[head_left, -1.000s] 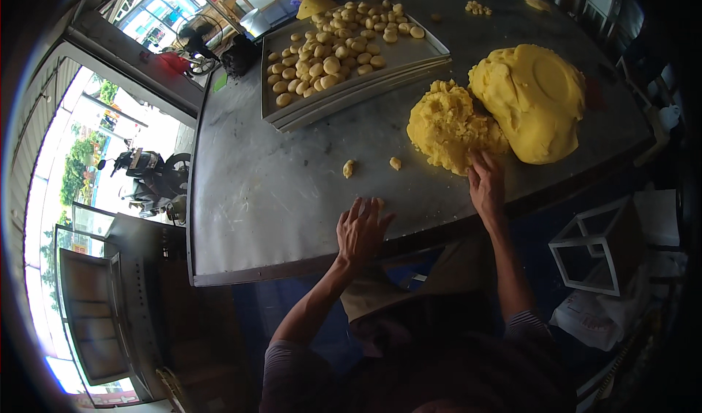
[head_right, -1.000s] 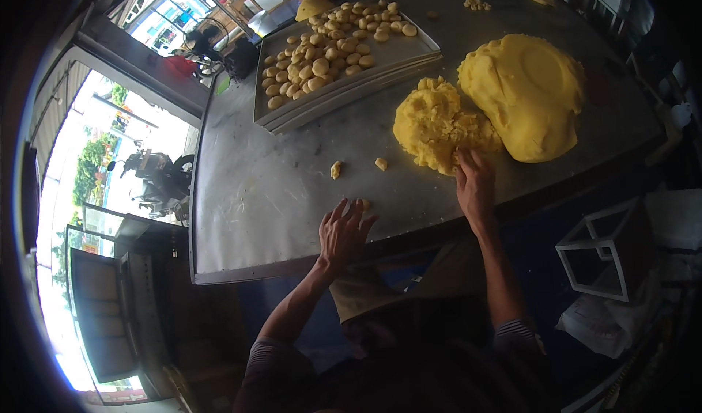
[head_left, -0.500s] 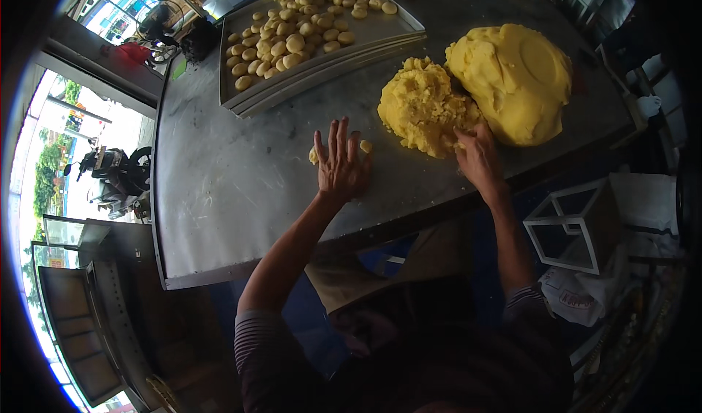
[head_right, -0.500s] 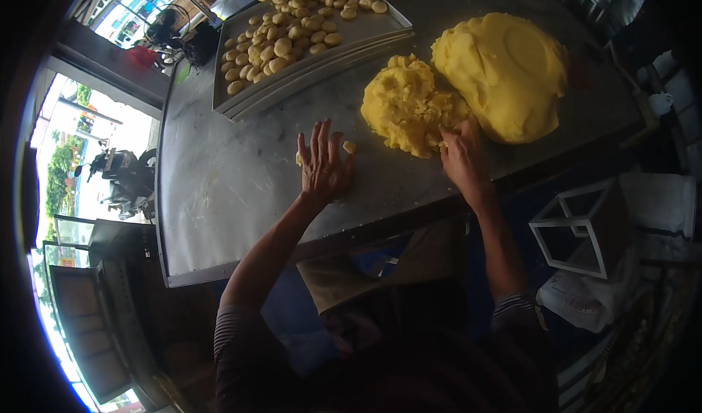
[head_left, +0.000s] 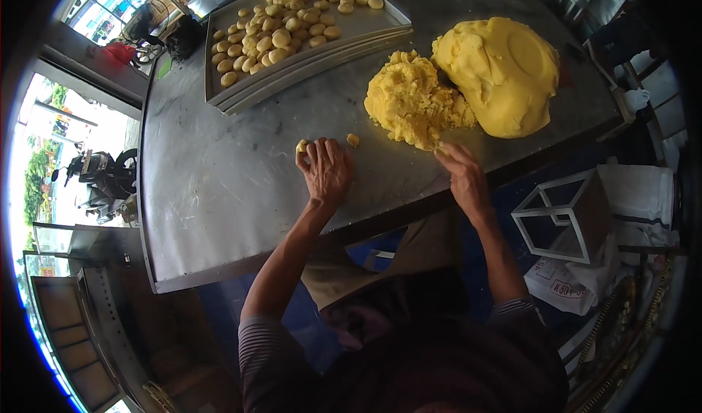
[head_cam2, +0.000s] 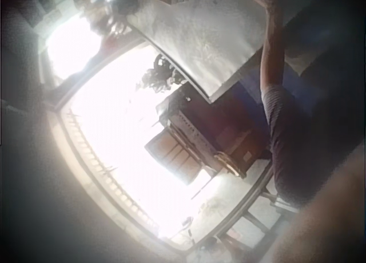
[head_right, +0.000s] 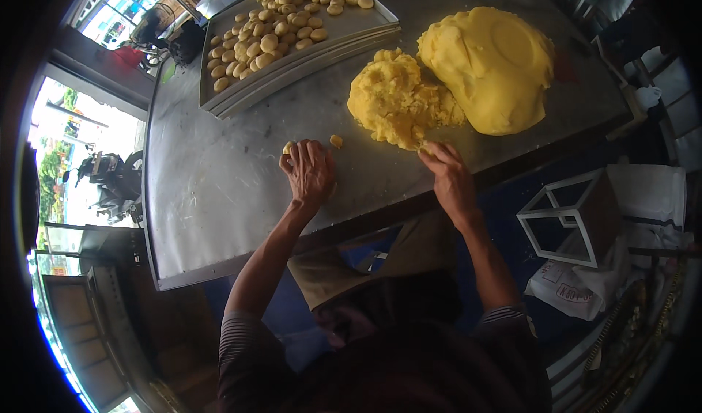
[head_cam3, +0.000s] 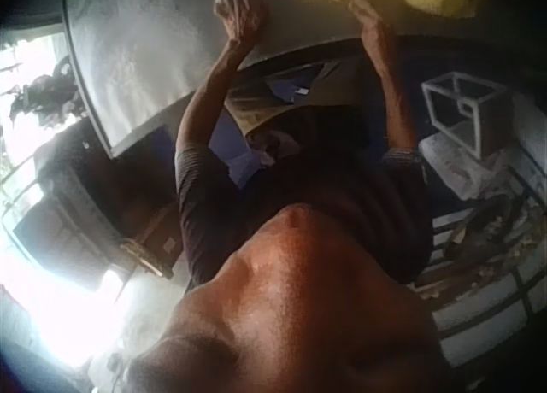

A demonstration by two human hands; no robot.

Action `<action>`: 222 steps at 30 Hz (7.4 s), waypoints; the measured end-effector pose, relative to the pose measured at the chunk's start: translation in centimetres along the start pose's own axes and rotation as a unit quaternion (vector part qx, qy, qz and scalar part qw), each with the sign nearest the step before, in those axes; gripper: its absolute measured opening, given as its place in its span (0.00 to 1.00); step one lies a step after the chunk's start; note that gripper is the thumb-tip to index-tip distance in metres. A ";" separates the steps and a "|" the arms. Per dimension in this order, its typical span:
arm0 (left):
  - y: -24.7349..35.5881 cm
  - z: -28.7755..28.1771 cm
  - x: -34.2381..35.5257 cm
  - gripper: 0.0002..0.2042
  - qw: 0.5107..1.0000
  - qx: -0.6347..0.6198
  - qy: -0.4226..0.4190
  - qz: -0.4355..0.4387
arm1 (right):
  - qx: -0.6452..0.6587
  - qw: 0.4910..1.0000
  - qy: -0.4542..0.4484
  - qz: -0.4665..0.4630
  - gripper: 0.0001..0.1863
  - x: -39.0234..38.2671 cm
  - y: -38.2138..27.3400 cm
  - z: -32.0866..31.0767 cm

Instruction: The person portions and shapes pieces of yellow dough by hand at a large metal table.

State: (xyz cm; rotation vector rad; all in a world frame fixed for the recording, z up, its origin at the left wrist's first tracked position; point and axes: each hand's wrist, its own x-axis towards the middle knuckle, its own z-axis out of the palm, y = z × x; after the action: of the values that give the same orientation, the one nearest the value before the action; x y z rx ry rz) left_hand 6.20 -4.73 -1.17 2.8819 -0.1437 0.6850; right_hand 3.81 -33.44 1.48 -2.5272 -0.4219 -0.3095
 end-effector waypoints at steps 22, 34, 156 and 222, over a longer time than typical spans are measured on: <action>3.6 -4.4 -3.9 0.20 0.710 -0.600 -0.067 -0.363 | 0.195 0.980 -0.030 -0.026 0.21 -0.5 -6.9 2.7; 3.4 -2.2 -2.6 0.10 0.907 -0.372 -0.164 -0.107 | 0.248 0.964 -0.016 -0.100 0.18 1.1 -8.7 3.9; -0.9 1.4 0.7 0.11 0.984 0.089 0.073 0.134 | -0.125 0.990 0.054 0.023 0.26 0.9 1.2 3.6; 4.6 -2.2 -3.3 0.11 0.886 -0.439 -0.148 -0.021 | 0.214 0.970 -0.108 0.031 0.26 3.1 -7.4 4.4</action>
State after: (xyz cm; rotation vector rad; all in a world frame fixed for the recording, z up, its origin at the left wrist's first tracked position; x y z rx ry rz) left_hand 1.74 -8.69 -0.05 2.0658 -0.3287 0.0918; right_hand 4.59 -24.42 2.41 -2.1476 -0.4386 0.0796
